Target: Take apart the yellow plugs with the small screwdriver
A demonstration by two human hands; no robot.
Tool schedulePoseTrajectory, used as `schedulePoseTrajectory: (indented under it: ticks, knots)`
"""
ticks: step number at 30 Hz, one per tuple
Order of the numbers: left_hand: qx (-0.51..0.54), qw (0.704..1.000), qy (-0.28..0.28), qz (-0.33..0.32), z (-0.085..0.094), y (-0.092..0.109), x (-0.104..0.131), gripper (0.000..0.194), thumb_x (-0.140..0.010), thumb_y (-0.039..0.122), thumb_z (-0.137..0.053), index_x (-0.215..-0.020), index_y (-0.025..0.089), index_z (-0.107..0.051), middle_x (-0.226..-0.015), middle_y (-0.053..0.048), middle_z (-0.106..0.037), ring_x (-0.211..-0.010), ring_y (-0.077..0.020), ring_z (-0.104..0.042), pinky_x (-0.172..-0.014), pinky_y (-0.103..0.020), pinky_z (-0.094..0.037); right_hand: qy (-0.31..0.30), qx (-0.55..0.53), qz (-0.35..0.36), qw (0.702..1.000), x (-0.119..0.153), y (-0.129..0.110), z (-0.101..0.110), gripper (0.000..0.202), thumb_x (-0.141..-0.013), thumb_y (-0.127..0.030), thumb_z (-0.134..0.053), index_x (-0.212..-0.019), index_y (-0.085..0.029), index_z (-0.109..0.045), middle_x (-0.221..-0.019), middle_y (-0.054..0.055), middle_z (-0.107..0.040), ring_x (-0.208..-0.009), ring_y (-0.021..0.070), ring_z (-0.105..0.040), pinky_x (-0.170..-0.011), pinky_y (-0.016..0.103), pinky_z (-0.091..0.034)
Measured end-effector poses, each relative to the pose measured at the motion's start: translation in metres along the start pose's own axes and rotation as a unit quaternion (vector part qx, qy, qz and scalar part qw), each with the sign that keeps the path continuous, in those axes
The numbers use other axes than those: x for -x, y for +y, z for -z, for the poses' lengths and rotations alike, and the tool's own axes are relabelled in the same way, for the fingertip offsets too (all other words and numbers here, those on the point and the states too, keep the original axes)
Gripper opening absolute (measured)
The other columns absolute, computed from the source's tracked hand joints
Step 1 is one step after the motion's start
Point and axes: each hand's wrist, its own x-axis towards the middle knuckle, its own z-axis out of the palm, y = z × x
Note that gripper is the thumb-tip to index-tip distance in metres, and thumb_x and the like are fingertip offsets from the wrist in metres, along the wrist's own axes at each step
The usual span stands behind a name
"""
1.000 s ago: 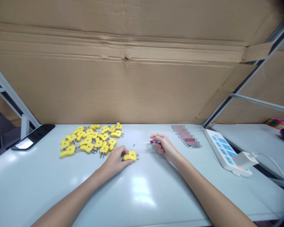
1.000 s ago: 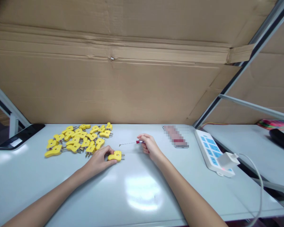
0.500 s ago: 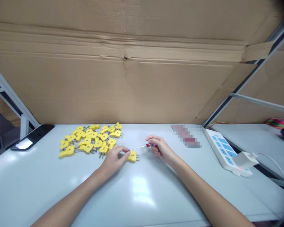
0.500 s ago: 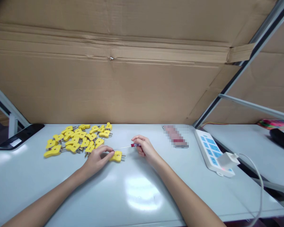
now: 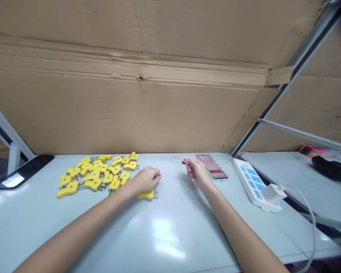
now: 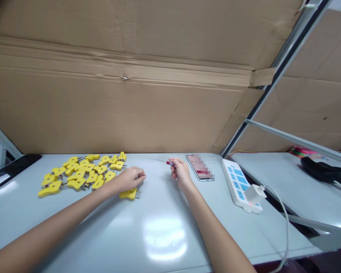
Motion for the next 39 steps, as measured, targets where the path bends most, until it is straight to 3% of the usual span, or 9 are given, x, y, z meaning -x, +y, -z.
schedulePoseTrajectory:
  ticks: [3,7,18,23,29,32,35,39]
  knots:
    - [-0.038,0.998,-0.041,-0.031,-0.005,0.016,-0.026,0.023,-0.089,0.024,-0.047,-0.094,0.019,-0.069,-0.097,-0.008,-0.072,-0.097,-0.0221,-0.064,-0.079,-0.028,-0.048,0.018,-0.009,0.003,1.000,-0.008,0.002,0.007,0.016,-0.065,-0.029,-0.063,-0.074,-0.017,-0.058,-0.042,-0.008,-0.042,-0.035,0.0064,-0.031,-0.035,0.020,-0.021]
    - [-0.097,0.992,-0.080,-0.027,-0.017,0.034,-0.041,0.027,-0.087,0.020,-0.045,-0.093,0.011,-0.070,-0.091,-0.016,-0.073,-0.085,-0.0287,-0.068,-0.076,-0.037,-0.050,0.028,-0.025,-0.011,0.999,-0.018,0.006,0.013,0.015,-0.064,-0.030,-0.060,-0.071,-0.018,-0.056,-0.040,-0.009,-0.039,-0.033,0.0057,-0.028,-0.035,0.020,-0.020]
    - [-0.135,0.988,-0.067,0.027,-0.028,0.050,-0.034,0.034,-0.089,0.021,-0.039,-0.095,0.009,-0.070,-0.095,-0.017,-0.073,-0.092,-0.0287,-0.069,-0.086,-0.040,-0.048,0.039,-0.013,-0.035,0.999,-0.022,0.012,0.013,0.013,-0.064,-0.029,-0.060,-0.066,-0.018,-0.054,-0.040,-0.009,-0.038,-0.033,0.0055,-0.027,-0.034,0.020,-0.020]
    - [-0.122,0.990,-0.059,0.034,-0.022,0.056,-0.030,0.033,-0.090,0.027,-0.041,-0.092,0.011,-0.070,-0.095,-0.017,-0.073,-0.094,-0.0304,-0.067,-0.088,-0.042,-0.046,0.019,0.020,-0.030,0.999,-0.018,0.010,0.011,0.015,-0.066,-0.032,-0.059,-0.068,-0.018,-0.053,-0.042,-0.009,-0.038,-0.033,0.0054,-0.027,-0.034,0.020,-0.021]
    - [-0.082,0.995,-0.034,0.044,0.004,0.046,0.007,0.031,-0.092,0.038,-0.043,-0.099,0.015,-0.063,-0.099,-0.012,-0.069,-0.097,-0.0282,-0.063,-0.085,-0.038,-0.047,-0.030,0.144,-0.021,0.989,-0.014,0.002,0.015,0.015,-0.070,-0.031,-0.063,-0.073,-0.016,-0.061,-0.057,-0.002,-0.056,-0.039,0.0071,-0.045,-0.037,0.020,-0.032]
    - [0.053,0.996,-0.005,0.065,0.011,0.027,0.041,0.033,-0.087,0.040,-0.051,-0.109,0.016,-0.058,-0.112,-0.011,-0.064,-0.102,-0.0247,-0.061,-0.088,-0.035,-0.048,-0.031,0.241,-0.004,0.970,-0.010,-0.002,0.017,0.008,-0.068,-0.023,-0.066,-0.072,-0.018,-0.062,-0.057,-0.002,-0.059,-0.041,0.0084,-0.049,-0.038,0.019,-0.033]
    - [0.111,0.990,0.017,0.090,0.009,0.005,0.070,0.044,-0.080,0.041,-0.061,-0.116,0.017,-0.055,-0.117,-0.011,-0.061,-0.102,-0.0248,-0.060,-0.090,-0.037,-0.048,-0.055,0.342,-0.011,0.938,-0.002,-0.003,0.018,0.010,-0.061,-0.011,-0.068,-0.061,-0.019,-0.061,-0.041,-0.005,-0.051,-0.035,0.0084,-0.044,-0.038,0.020,-0.029]
    - [0.125,0.989,0.035,0.071,0.001,-0.012,0.090,0.032,-0.081,0.031,-0.058,-0.109,0.016,-0.060,-0.102,-0.008,-0.065,-0.089,-0.0211,-0.061,-0.081,-0.033,-0.049,-0.149,0.457,-0.077,0.874,0.013,-0.001,0.018,0.023,-0.048,-0.005,-0.067,-0.037,-0.019,-0.052,-0.028,-0.001,-0.046,-0.029,0.0124,-0.044,-0.035,0.023,-0.030]
